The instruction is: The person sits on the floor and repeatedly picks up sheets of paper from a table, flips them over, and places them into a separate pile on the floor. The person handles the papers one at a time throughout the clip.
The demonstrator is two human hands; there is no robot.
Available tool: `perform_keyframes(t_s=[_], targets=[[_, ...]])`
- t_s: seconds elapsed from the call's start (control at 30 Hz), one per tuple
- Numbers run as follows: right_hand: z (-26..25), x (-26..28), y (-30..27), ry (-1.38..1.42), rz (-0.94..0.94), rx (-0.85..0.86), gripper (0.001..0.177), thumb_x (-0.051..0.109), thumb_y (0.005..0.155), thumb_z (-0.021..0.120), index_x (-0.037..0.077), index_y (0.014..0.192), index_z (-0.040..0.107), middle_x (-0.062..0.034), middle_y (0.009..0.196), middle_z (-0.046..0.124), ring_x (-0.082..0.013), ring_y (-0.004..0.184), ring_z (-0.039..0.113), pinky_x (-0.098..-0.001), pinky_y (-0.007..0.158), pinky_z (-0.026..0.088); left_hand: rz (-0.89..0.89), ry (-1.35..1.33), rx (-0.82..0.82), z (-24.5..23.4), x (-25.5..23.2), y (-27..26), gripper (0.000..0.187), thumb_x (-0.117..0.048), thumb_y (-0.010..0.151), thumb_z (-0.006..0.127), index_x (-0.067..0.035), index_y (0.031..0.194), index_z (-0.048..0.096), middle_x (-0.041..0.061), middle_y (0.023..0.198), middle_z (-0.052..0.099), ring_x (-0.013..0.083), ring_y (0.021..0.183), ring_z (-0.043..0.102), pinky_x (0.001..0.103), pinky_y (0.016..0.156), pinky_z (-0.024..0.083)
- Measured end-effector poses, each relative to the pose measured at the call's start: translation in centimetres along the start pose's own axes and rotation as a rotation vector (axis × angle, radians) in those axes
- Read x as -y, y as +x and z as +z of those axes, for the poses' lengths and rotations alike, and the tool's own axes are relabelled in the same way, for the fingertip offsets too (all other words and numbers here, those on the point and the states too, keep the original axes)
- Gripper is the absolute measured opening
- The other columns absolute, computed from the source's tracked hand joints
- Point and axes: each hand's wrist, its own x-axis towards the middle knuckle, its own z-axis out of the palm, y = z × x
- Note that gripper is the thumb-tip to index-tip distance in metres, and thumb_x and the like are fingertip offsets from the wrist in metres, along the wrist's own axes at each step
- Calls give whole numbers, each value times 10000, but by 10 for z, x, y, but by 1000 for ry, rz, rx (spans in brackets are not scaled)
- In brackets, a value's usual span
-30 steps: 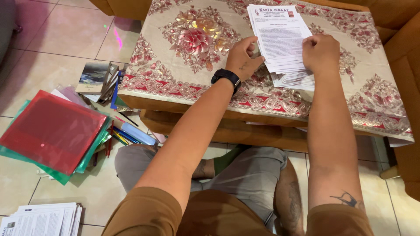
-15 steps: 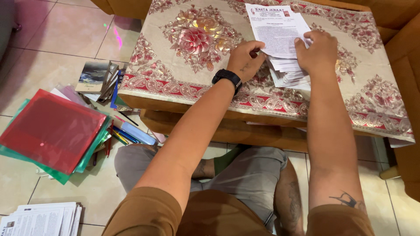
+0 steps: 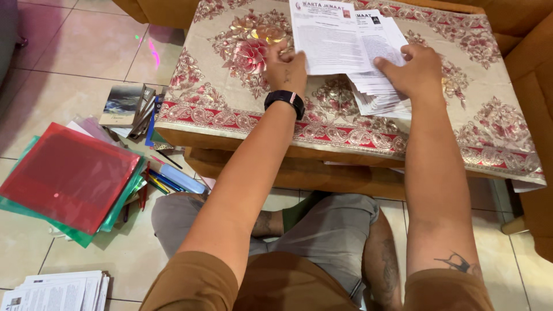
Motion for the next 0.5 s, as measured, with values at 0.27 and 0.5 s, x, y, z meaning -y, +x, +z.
perform_keyframes(t_s=[0.27, 0.5], targets=[[-3, 12, -4, 93, -34, 82, 739, 492, 847, 865, -7, 1343, 641, -217, 1210, 663, -307, 1018, 676, -404, 802, 563, -138, 138, 399, 5, 4, -5, 344, -48, 836, 733, 30, 1170, 713, 151, 1135, 763, 213, 1004, 722, 307, 899, 548], [1, 18, -6, 314, -135, 146, 672, 400, 841, 874, 14, 1349, 662, -87, 1130, 702, -124, 848, 592, -295, 741, 537, -39, 100, 449, 4, 9, -8, 366, -12, 831, 728, 16, 1194, 700, 121, 1120, 771, 209, 991, 731, 331, 894, 565]])
